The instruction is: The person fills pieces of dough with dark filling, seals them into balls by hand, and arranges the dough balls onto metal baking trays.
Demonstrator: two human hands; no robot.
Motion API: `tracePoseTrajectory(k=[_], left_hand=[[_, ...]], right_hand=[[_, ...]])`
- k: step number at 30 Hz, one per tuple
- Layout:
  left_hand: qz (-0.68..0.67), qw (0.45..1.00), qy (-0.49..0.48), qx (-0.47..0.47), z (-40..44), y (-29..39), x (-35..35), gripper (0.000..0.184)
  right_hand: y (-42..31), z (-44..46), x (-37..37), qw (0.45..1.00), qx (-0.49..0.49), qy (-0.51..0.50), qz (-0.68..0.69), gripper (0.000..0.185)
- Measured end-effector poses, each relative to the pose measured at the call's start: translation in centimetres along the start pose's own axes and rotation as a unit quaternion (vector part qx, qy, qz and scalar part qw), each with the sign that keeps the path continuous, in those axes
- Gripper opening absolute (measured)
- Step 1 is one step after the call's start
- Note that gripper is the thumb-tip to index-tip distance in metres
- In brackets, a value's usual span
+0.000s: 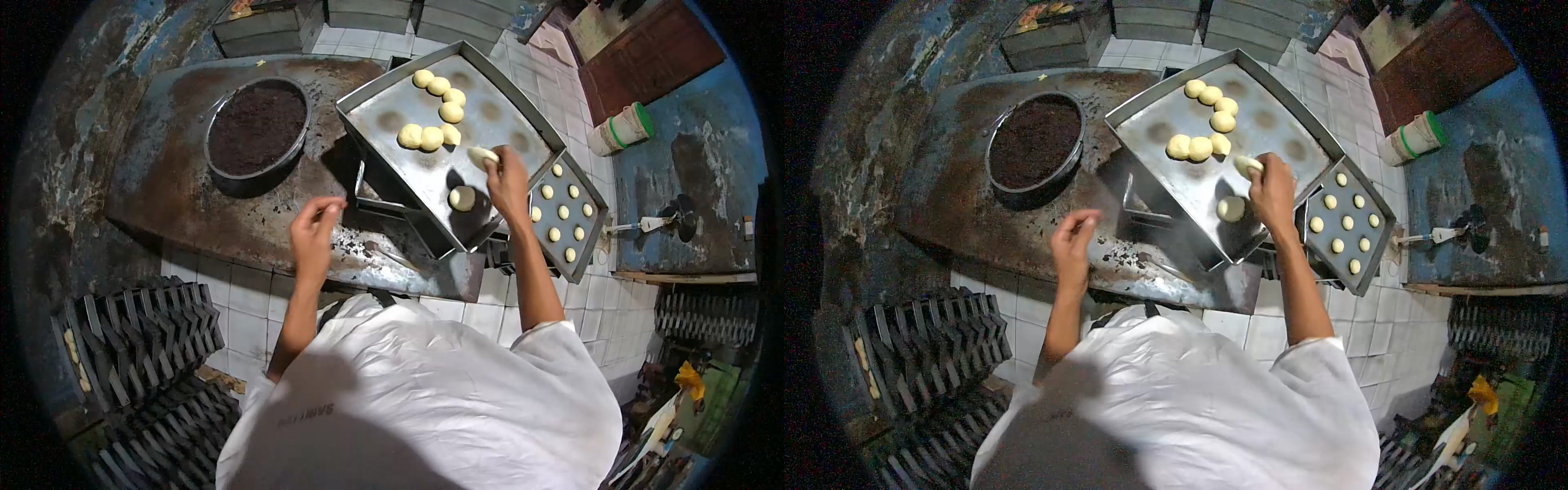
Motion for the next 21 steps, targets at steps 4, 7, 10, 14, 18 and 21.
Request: tracePoseTrajectory(k=[4,7,10,14,18,21], left_hand=[[0.019,0.987,-0.159,-0.012,2.4,0.6,-7.0,0.017],[0.078,0.964,-0.244,-0.071,2.9,2.6,-12.2,0.029],[0.049,0.965,-0.255,0.024,2.3,2.1,-13.9,0.03],[0.059,0.989,-0.131,0.028,0.6,-1.6,-11.9,0.024],[-0.187,0.931,-0.111,0.294,-0.6,0.3,-8.7,0.028],[-0.343,0.858,-0.063,0.377,-1.0,-1.1,-5.4,0.043]], right_hand=[[-2.9,-3.4,6.5,0.965,-0.114,0.037,0.235,0.019],[-5.5,-5.5,6.8,0.895,-0.155,-0.038,0.417,0.019],[-8.6,-7.8,3.7,0.876,-0.147,-0.041,0.458,0.022],[-13.4,-8.9,2.9,0.918,-0.207,0.033,0.335,0.029],[-14.6,-10.1,-0.9,0.923,-0.177,0.014,0.341,0.03],[-14.1,-10.6,-4.6,0.75,-0.131,-0.188,0.62,0.029]])
Point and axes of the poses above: each hand's wrist, its own z-axis towards the middle knuckle, its own x-axis out of the back of the hand, y = z × x, the point moved 1 cm from there along z, towards the middle knuckle, and after that the axes turned 11 degrees about -z, right-handed, at the moved point
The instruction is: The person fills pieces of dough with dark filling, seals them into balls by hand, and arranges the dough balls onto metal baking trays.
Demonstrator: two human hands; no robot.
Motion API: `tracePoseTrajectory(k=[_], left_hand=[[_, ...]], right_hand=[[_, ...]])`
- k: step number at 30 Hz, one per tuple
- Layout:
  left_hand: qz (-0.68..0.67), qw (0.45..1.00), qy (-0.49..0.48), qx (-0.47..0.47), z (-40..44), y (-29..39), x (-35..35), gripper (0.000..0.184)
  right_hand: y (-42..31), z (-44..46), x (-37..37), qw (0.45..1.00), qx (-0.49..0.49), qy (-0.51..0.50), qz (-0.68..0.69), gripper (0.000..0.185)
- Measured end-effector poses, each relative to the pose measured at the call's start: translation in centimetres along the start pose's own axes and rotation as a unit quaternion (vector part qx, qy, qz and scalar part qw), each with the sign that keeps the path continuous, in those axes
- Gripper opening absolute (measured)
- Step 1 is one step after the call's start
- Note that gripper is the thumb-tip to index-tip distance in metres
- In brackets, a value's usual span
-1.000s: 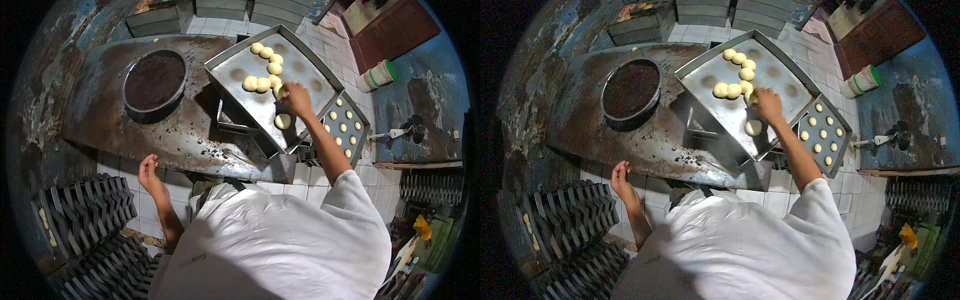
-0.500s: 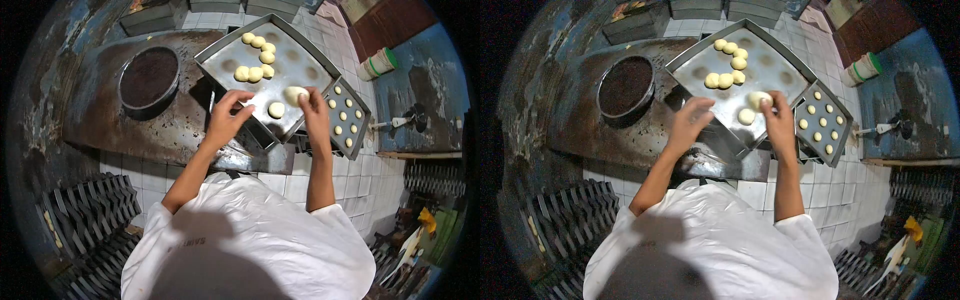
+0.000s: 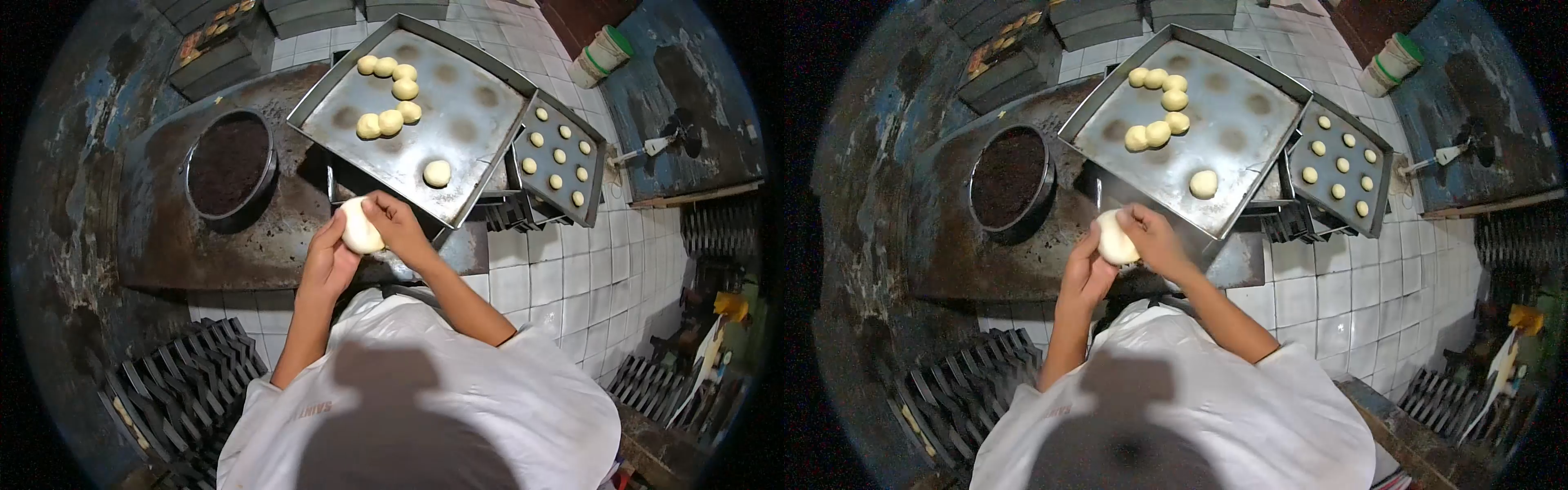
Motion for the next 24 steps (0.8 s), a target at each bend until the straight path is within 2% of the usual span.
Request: tracePoseTrajectory(k=[2,3,4,6,7,9,10,12,13,14,16,18,20,22,23,24], left_hand=[[-0.036,0.999,0.024,-0.016,-2.1,0.8,0.0,0.045],[-0.068,0.996,0.044,-0.029,-2.9,1.6,0.1,0.048],[-0.067,0.996,0.047,-0.038,-3.0,2.3,0.9,0.048],[-0.174,0.979,0.012,-0.103,-3.5,3.5,3.3,0.046],[-0.194,0.977,0.007,-0.094,-3.8,4.2,3.9,0.04],[-0.183,0.975,0.05,-0.114,-3.9,4.5,5.6,0.038],[-0.169,0.972,0.091,-0.136,-4.1,4.6,6.5,0.036],[-0.176,0.966,0.12,-0.145,-4.7,5.0,7.4,0.033],[-0.157,0.965,0.13,-0.163,-5.0,5.5,7.8,0.033],[-0.138,0.964,0.141,-0.179,-5.2,6.0,8.3,0.033],[-0.133,0.954,0.164,-0.213,-5.7,6.7,9.5,0.035],[-0.201,0.951,0.084,-0.221,-6.5,7.0,11.1,0.036],[-0.215,0.948,0.089,-0.217,-7.0,7.3,11.4,0.037],[-0.215,0.943,0.124,-0.221,-6.9,7.4,12.3,0.035],[-0.191,0.947,0.147,-0.212,-6.5,7.7,13.6,0.032],[-0.195,0.944,0.151,-0.218,-6.5,8.1,14.3,0.032]], right_hand=[[-2.7,-0.5,1.9,0.981,-0.115,-0.123,0.093,0.032],[-2.8,0.0,3.8,0.976,-0.112,-0.164,0.09,0.036],[-3.8,1.2,5.7,0.982,-0.131,-0.137,0.002,0.041],[-4.9,3.8,9.5,0.975,-0.162,0.058,-0.14,0.041],[-3.8,5.9,11.8,0.983,-0.139,0.079,-0.094,0.046],[-2.1,8.9,14.3,0.964,-0.266,0.002,0.017,0.042],[1.7,10.4,15.3,0.951,-0.309,-0.012,0.018,0.04],[3.9,11.2,15.8,0.947,-0.322,-0.003,0.006,0.039],[2.6,10.9,15.0,0.945,-0.327,0.022,-0.006,0.038],[1.5,10.1,13.9,0.954,-0.288,0.063,-0.06,0.037],[-2.3,7.2,10.7,0.981,-0.157,0.049,-0.103,0.037],[-6.0,3.7,5.9,0.983,-0.171,-0.023,-0.064,0.035],[-4.5,1.1,2.0,0.972,-0.176,-0.119,-0.1,0.032],[4.4,0.5,0.2,0.939,-0.208,-0.207,-0.178,0.026],[9.1,-0.1,0.1,0.873,-0.119,-0.141,-0.451,0.026],[13.5,-1.2,0.0,0.729,-0.015,-0.064,-0.681,0.028]])
Point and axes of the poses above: each hand's wrist, its own z-axis towards the middle knuckle, its own x-axis out of the back of the hand, y = z × x, the point moved 1 cm from there along z, towards the middle knuckle, and after that the axes turned 11 degrees about -z, right-handed, at the moved point
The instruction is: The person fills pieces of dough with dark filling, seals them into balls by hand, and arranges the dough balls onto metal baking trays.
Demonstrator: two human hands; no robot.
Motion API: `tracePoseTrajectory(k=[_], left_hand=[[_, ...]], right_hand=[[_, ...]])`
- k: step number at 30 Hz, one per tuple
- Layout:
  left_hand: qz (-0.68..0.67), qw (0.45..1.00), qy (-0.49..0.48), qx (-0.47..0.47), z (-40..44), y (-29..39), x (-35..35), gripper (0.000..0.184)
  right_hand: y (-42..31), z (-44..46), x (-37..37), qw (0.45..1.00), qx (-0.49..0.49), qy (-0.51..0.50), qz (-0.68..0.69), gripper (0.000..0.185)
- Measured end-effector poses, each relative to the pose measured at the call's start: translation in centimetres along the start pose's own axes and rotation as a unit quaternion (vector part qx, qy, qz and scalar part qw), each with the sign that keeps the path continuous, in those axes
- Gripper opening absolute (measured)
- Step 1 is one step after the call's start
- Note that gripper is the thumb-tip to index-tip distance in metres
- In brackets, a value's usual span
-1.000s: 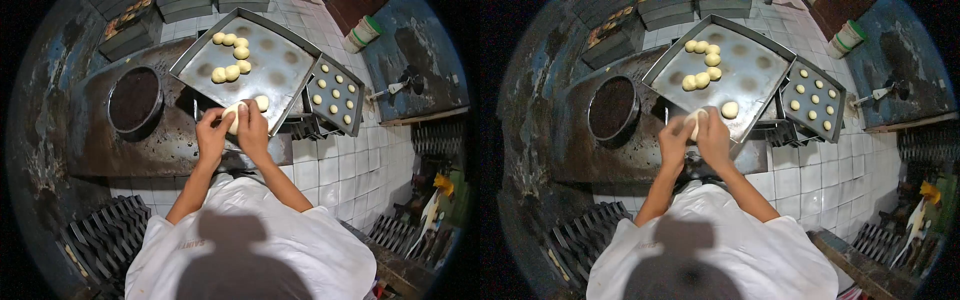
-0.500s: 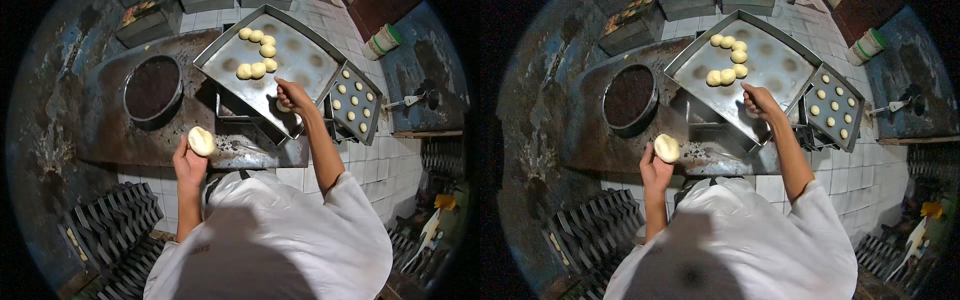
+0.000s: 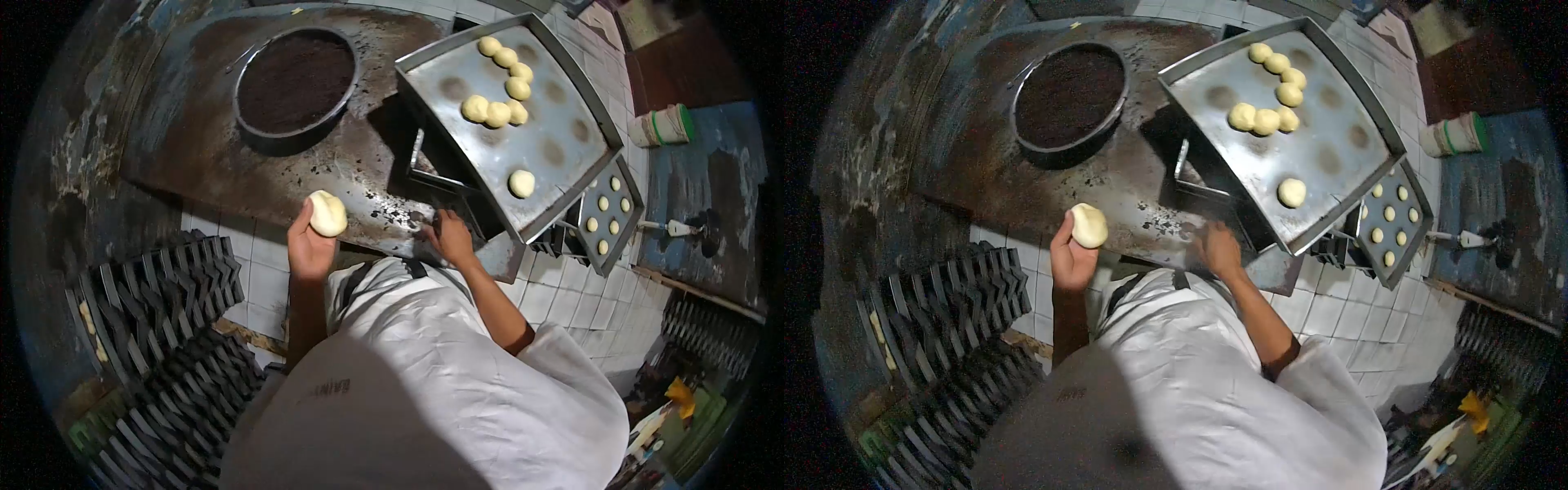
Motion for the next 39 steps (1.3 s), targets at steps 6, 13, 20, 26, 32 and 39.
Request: tracePoseTrajectory(k=[6,13,20,26,32,39], left_hand=[[0.072,0.993,0.078,-0.051,3.9,5.6,0.4,0.029],[-0.015,0.994,0.108,-0.023,9.2,14.3,2.2,0.04],[-0.017,0.989,0.146,-0.022,15.4,20.5,3.8,0.028],[-0.02,0.986,0.155,-0.058,15.7,24.8,4.8,0.027],[-0.042,0.987,0.148,-0.055,15.5,25.2,7.3,0.029],[-0.04,0.993,0.101,-0.046,15.4,21.3,3.4,0.028]], right_hand=[[0.5,0.2,-5.8,0.991,-0.045,-0.04,-0.123,0.03],[-12.4,8.3,5.9,0.997,0.007,-0.001,0.074,0.014],[-30.7,26.4,8.9,0.982,0.165,0.084,0.045,0.015],[-34.0,32.4,6.1,0.97,0.217,-0.042,-0.102,0.05],[-33.6,31.7,4.9,0.974,0.225,-0.027,-0.021,0.041],[-28.4,30.1,8.5,0.796,0.089,-0.348,0.488,0.023]])
Point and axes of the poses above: each hand's wrist, its own z-axis towards the middle knuckle, its own x-axis out of the back of the hand, y = z × x, the point moved 1 cm from there along z, towards the middle knuckle, and after that the axes turned 11 degrees about -z, right-handed, at the moved point
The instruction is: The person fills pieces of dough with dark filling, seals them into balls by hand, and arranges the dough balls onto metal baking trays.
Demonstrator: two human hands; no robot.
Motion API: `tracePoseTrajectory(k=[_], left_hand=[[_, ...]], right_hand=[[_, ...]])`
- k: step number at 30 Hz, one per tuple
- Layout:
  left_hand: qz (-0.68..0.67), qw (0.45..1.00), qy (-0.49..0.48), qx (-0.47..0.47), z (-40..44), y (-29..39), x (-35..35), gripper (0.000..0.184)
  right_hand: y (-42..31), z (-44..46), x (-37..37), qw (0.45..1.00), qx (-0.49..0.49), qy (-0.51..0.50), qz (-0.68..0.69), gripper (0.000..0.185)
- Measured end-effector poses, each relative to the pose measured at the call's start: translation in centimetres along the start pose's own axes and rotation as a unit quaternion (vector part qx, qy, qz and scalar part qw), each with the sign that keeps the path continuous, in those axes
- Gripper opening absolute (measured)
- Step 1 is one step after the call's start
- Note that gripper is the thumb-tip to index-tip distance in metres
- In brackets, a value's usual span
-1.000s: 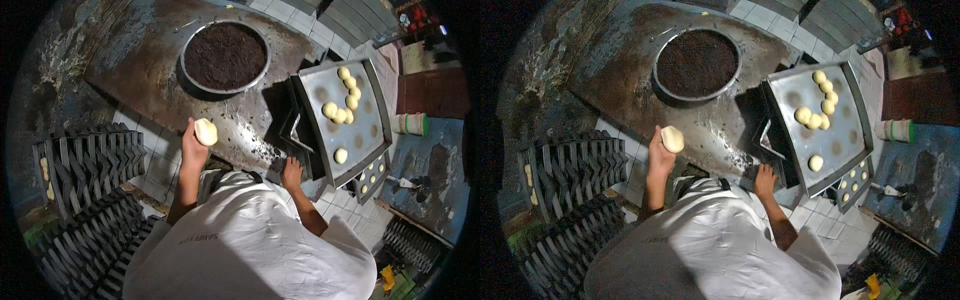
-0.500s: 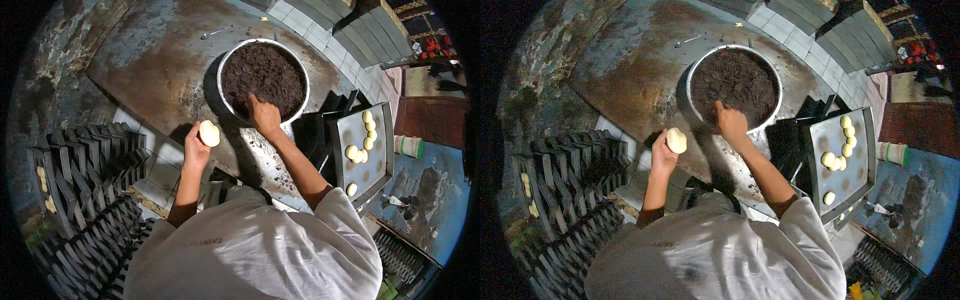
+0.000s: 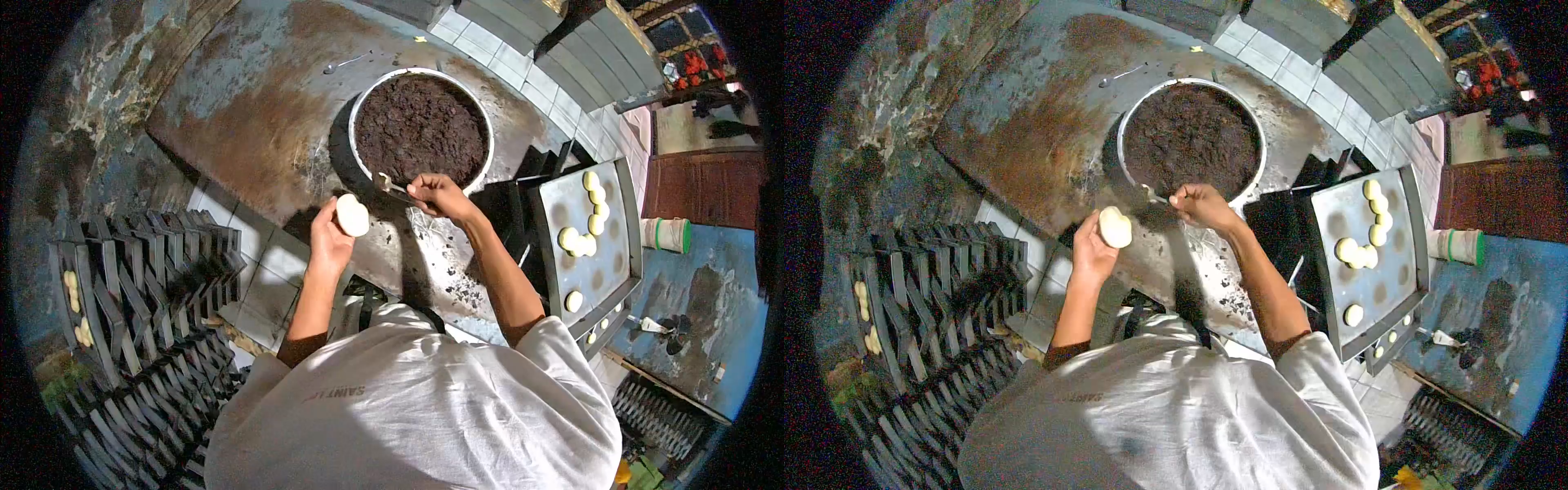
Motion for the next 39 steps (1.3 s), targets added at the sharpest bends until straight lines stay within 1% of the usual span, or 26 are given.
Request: tracePoseTrajectory(k=[3,5,6,7,9,12,14,16,18,20,21,22,24,25,26,27,28,29,31,32,33,34,35,36,37,39], left_hand=[[0.013,0.998,-0.053,0.026,-1.9,-3.3,-1.9,0.027],[0.016,0.994,-0.081,0.074,-3.7,-6.3,-3.3,0.029],[0.005,0.99,-0.095,0.103,-4.8,-8.1,-3.8,0.03],[-0.005,0.985,-0.11,0.134,-5.9,-10.1,-4.1,0.032],[0.017,0.978,-0.139,0.156,-7.2,-14.1,-3.5,0.034],[0.018,0.965,-0.12,0.232,-10.0,-19.4,-1.6,0.034],[0.03,0.967,-0.091,0.237,-14.1,-21.8,-2.6,0.03],[0.03,0.965,-0.086,0.244,-15.6,-23.9,-2.0,0.03],[0.028,0.958,-0.14,0.247,-16.6,-25.4,-1.1,0.044],[0.035,0.948,-0.16,0.272,-17.7,-26.3,-0.9,0.049],[0.045,0.946,-0.165,0.274,-18.2,-26.7,-0.8,0.053],[0.055,0.944,-0.171,0.277,-18.7,-27.1,-0.7,0.058],[0.076,0.942,-0.175,0.277,-19.9,-27.7,-0.8,0.063],[0.083,0.941,-0.174,0.277,-20.4,-27.8,-0.8,0.063],[0.09,0.941,-0.173,0.276,-20.9,-28.0,-0.7,0.063],[0.085,0.935,-0.185,0.289,-21.2,-28.1,-0.6,0.059],[0.08,0.93,-0.196,0.302,-21.5,-28.3,-0.5,0.054],[0.08,0.929,-0.198,0.302,-21.4,-28.5,-0.1,0.054],[0.16,0.946,-0.2,0.201,-21.1,-27.9,0.3,0.044],[0.16,0.946,-0.204,0.195,-20.9,-27.1,0.3,0.044],[0.263,0.918,-0.235,0.181,-21.4,-26.1,-0.2,0.043],[0.361,0.88,-0.259,0.165,-21.9,-25.3,-0.4,0.045],[0.357,0.883,-0.256,0.164,-22.2,-24.7,-0.4,0.045],[0.413,0.858,-0.266,0.149,-22.4,-24.2,-0.5,0.05],[0.466,0.83,-0.275,0.133,-22.5,-23.7,-0.4,0.055],[0.483,0.817,-0.285,0.132,-22.2,-22.4,0.2,0.061]], right_hand=[[-0.9,-7.2,-0.8,0.997,0.023,-0.032,0.068,0.017],[1.3,-10.7,-1.9,0.994,0.081,0.03,0.062,0.022],[2.5,-12.6,-2.4,0.992,0.067,0.067,0.085,0.019],[5.0,-13.8,-2.6,0.99,0.067,0.097,0.073,0.012],[10.4,-16.1,-3.2,0.983,0.081,0.15,0.069,0.013],[18.5,-21.9,-4.5,0.961,0.098,0.249,0.064,0.014],[23.1,-26.9,-5.9,0.949,0.102,0.288,0.075,0.013],[28.7,-30.6,-6.7,0.92,0.018,0.347,0.184,0.013],[33.9,-32.7,-6.0,0.92,-0.006,0.351,0.177,0.014],[35.7,-34.1,-5.9,0.919,-0.031,0.355,0.17,0.016],[35.2,-34.5,-5.3,0.901,-0.065,0.422,-0.075,0.02],[34.0,-34.8,-4.5,0.823,-0.095,0.462,-0.317,0.025],[30.0,-34.5,-3.7,0.774,0.05,0.539,-0.33,0.033],[28.6,-33.6,-3.8,0.828,0.062,0.517,-0.209,0.037],[22.8,-34.7,-4.1,0.904,0.083,0.42,-0.008,0.048],[21.1,-33.8,-4.5,0.913,0.133,0.35,0.161,0.054],[17.4,-35.2,-4.6,0.93,0.126,0.288,0.193,0.054],[16.8,-35.3,-4.6,0.929,0.127,0.289,0.192,0.054],[15.4,-35.2,-5.0,0.924,0.112,0.176,0.321,0.054],[14.8,-36.1,-4.8,0.931,0.102,0.176,0.303,0.049],[15.0,-36.1,-4.9,0.932,0.105,0.172,0.3,0.049],[15.4,-36.0,-5.1,0.951,0.154,0.226,0.144,0.051],[15.6,-35.9,-5.5,0.942,0.197,0.272,-0.015,0.057],[13.8,-36.8,-5.7,0.89,0.235,0.325,-0.219,0.074],[12.7,-37.2,-6.1,0.891,0.232,0.319,-0.223,0.074],[10.7,-36.8,-7.0,0.851,0.169,0.31,-0.388,0.078]])
Point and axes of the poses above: each hand's wrist, its own z-axis towards the middle knuckle, its own x-axis out of the back of the hand, y = z × x, the point moved 1 cm from there along z, towards the middle knuckle, and after that the axes turned 11 degrees about -z, right-handed, at the moved point
